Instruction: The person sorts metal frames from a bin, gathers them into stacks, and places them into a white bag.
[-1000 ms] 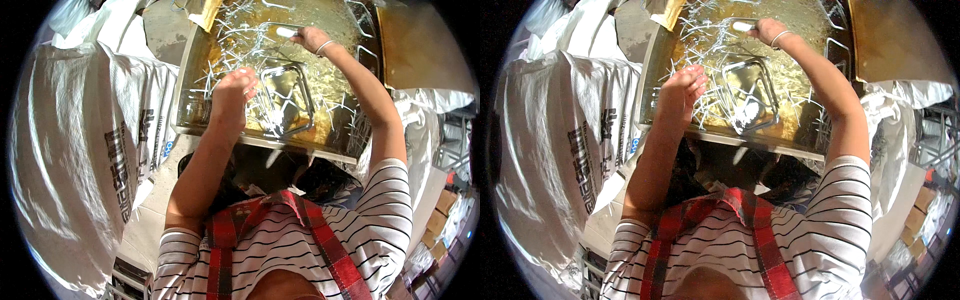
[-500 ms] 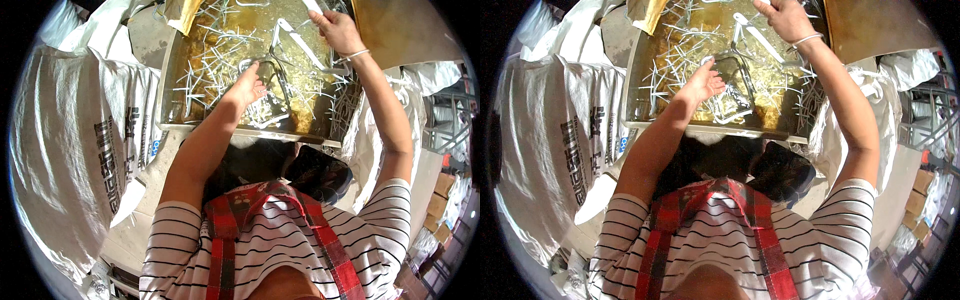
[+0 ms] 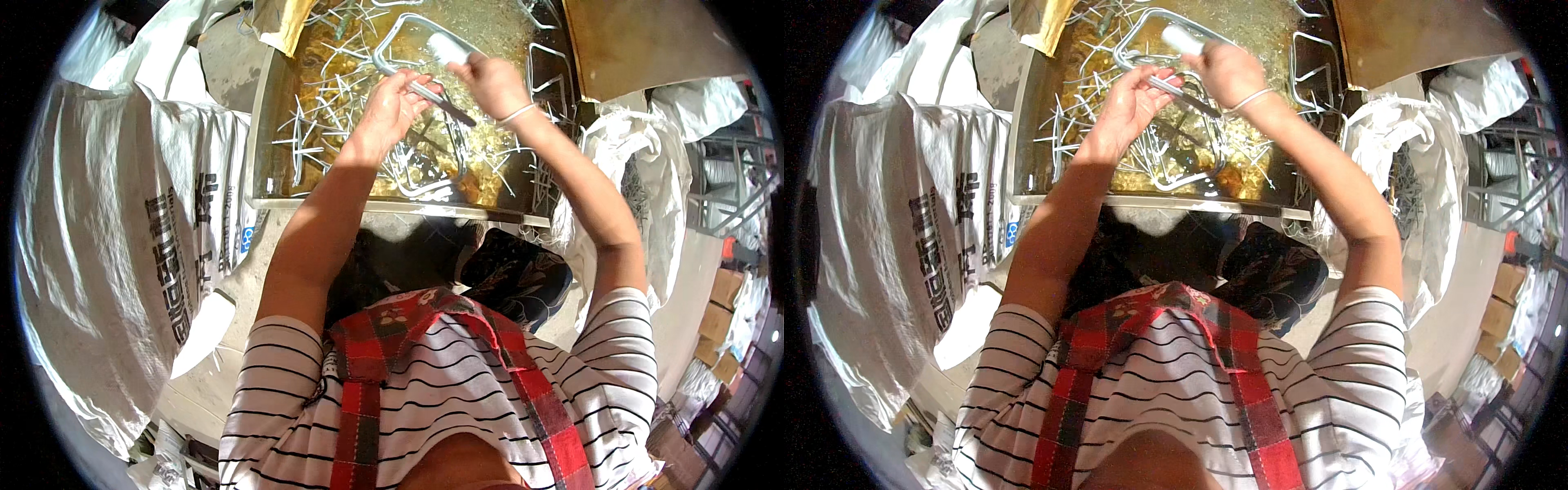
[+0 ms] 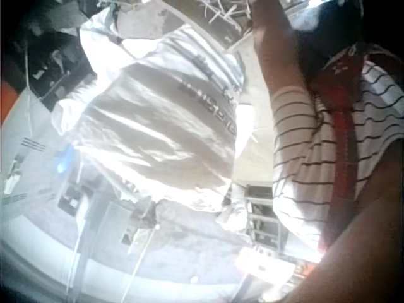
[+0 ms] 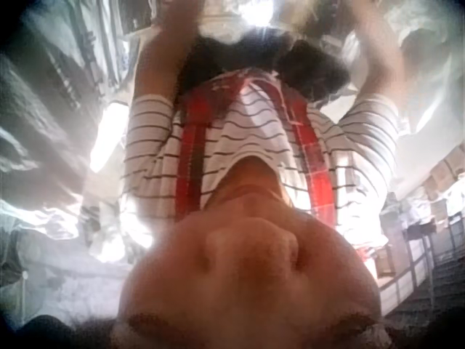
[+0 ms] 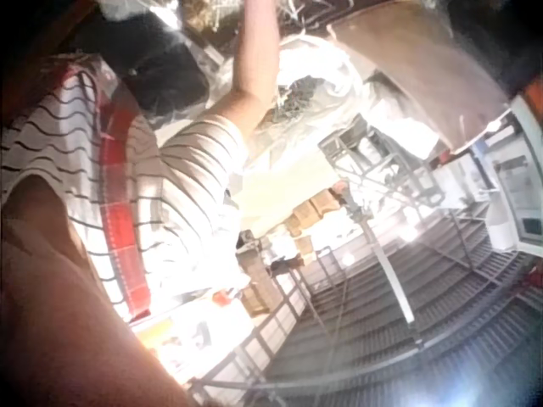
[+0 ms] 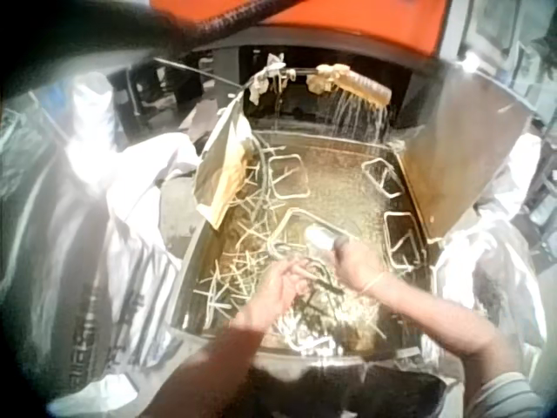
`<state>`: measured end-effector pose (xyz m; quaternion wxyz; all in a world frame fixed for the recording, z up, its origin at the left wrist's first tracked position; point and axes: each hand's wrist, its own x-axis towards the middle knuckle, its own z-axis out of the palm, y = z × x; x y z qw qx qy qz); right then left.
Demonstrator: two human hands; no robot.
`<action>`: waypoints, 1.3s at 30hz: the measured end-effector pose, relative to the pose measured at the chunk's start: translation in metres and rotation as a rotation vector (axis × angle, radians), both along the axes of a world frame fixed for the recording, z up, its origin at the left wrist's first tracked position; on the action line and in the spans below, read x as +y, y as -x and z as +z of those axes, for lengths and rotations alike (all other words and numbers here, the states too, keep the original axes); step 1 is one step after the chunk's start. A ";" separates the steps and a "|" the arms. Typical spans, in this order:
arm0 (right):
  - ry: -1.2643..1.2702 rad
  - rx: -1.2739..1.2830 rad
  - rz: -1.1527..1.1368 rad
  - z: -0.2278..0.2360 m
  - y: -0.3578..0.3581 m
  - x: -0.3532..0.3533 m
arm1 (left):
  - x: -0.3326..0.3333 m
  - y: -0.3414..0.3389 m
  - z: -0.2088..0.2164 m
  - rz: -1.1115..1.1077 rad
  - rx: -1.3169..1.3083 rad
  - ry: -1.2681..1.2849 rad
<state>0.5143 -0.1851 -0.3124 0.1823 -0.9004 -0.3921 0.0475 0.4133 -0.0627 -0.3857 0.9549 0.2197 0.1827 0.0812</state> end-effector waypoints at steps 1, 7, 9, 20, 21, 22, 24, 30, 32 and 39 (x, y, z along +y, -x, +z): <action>0.089 -0.010 0.067 -0.012 0.011 0.005 | -0.001 0.003 0.010 -0.053 -0.096 -0.003; -0.029 0.302 0.001 -0.022 0.011 0.023 | 0.030 0.022 0.004 0.114 0.299 -0.336; 0.091 0.192 -0.124 -0.052 -0.032 0.003 | 0.035 0.025 0.015 0.184 0.366 -0.370; 0.343 0.885 -0.371 -0.217 -0.019 -0.029 | 0.044 0.034 0.041 0.566 0.446 -0.878; 0.287 0.841 -0.336 -0.214 -0.015 -0.025 | 0.048 0.035 0.030 0.545 0.420 -0.798; 0.253 0.759 -0.337 -0.206 -0.016 -0.021 | 0.047 0.032 0.028 0.508 0.457 -0.773; 0.248 0.559 -0.285 -0.186 -0.024 -0.020 | 0.044 0.026 0.025 0.439 0.486 -0.696; 0.092 0.274 -0.196 -0.055 0.032 0.006 | 0.033 0.037 0.028 0.111 0.304 -0.355; 0.113 0.197 -0.097 -0.026 0.060 0.014 | 0.026 0.031 0.028 0.037 0.234 -0.187; -0.108 -0.099 0.518 -0.025 0.078 -0.005 | 0.033 0.033 0.015 0.266 0.343 -0.217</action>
